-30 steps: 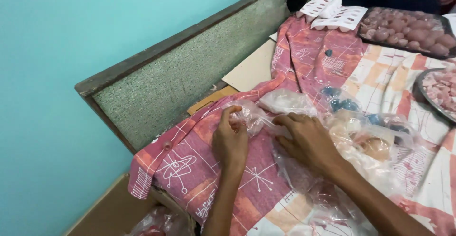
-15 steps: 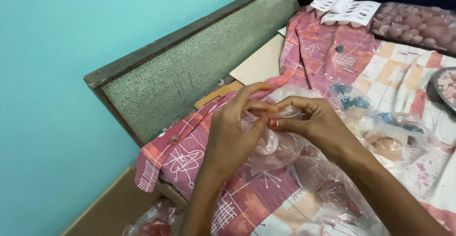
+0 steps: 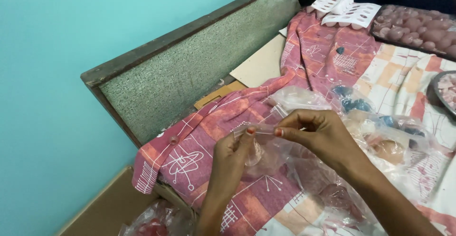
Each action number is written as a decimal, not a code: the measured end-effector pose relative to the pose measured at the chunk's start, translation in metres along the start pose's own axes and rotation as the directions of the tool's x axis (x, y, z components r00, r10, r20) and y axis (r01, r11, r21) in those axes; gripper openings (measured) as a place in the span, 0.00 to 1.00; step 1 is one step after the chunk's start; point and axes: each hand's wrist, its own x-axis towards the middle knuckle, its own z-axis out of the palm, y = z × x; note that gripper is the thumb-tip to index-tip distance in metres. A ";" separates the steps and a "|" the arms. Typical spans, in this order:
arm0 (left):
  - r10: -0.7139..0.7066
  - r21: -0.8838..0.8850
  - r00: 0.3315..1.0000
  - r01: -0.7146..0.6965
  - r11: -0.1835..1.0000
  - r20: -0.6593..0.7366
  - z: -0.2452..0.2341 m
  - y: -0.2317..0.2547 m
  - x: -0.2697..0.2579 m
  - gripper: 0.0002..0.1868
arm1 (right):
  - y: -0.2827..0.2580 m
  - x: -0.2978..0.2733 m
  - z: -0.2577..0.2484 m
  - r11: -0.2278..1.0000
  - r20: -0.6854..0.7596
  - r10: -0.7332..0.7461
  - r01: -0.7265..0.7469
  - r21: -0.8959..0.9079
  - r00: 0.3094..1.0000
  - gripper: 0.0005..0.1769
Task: Sorting and placing small decorative items or candle supplies into plastic bags.
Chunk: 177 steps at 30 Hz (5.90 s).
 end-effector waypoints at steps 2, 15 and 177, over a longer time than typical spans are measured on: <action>0.192 0.173 0.981 -0.183 0.968 -0.038 -0.002 -0.006 -0.002 0.22 | 0.000 0.001 0.004 1.000 0.033 -0.015 0.016 -0.026 0.999 0.07; -0.109 0.196 0.913 0.199 0.960 -0.394 -0.002 -0.024 0.006 0.23 | 0.049 0.065 -0.037 0.752 -0.010 -0.337 0.263 -0.604 0.942 0.26; -0.558 -0.517 0.255 0.211 0.829 -0.790 -0.404 -0.143 -0.341 0.34 | 0.114 -0.071 0.572 0.809 0.706 0.439 -0.587 -0.041 0.555 0.08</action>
